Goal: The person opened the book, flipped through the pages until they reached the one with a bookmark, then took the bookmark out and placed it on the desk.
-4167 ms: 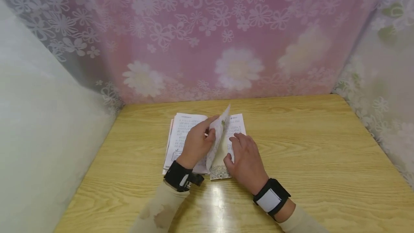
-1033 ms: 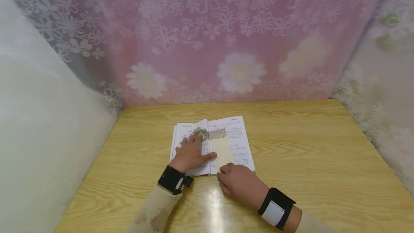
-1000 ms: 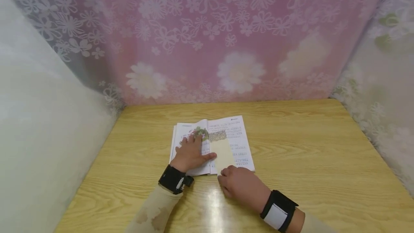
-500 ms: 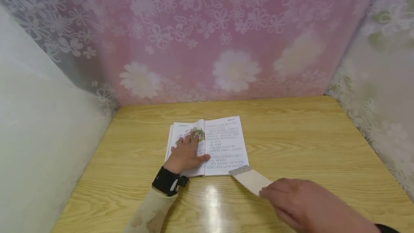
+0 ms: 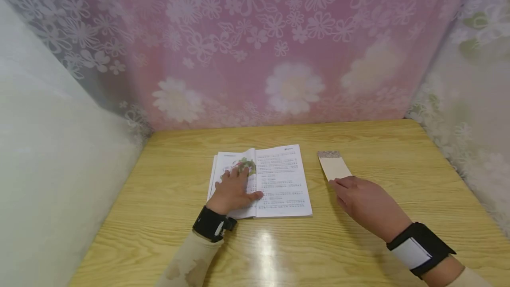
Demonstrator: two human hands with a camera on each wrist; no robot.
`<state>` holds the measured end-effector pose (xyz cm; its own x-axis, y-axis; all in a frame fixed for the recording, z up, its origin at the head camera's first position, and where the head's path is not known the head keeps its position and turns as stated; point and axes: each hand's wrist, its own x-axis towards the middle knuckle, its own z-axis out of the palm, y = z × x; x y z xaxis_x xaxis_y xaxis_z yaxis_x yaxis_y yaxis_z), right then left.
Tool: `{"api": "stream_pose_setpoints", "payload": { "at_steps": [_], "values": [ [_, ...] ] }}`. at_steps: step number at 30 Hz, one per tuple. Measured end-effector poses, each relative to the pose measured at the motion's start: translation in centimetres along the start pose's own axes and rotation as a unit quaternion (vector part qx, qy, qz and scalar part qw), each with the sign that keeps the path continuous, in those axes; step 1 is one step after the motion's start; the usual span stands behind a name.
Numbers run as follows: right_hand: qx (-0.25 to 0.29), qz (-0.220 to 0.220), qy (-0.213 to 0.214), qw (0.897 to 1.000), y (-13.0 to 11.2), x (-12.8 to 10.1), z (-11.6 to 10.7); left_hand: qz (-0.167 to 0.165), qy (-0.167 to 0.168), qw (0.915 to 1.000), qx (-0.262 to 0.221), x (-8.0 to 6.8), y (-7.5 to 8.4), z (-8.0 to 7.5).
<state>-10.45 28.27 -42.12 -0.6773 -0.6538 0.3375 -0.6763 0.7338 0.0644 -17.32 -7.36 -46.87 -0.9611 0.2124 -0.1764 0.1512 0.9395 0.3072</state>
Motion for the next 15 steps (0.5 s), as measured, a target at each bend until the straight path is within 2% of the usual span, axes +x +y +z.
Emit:
{"api": "stream_pose_setpoints", "payload": {
  "at_steps": [4,9,15],
  "values": [
    [0.035,0.023,-0.056,0.998,-0.5,-0.2,2.2,0.001,0.000,1.0000,-0.002,0.0,0.2,0.3],
    [0.052,0.032,-0.106,0.992,-0.8,-1.4,3.4,0.000,0.005,1.0000,-0.005,-0.1,0.3,0.3],
    [0.070,0.033,-0.097,0.992,-1.0,-2.2,4.4,0.001,0.014,0.9999,-0.004,-0.2,0.2,0.1]
  ]
}}
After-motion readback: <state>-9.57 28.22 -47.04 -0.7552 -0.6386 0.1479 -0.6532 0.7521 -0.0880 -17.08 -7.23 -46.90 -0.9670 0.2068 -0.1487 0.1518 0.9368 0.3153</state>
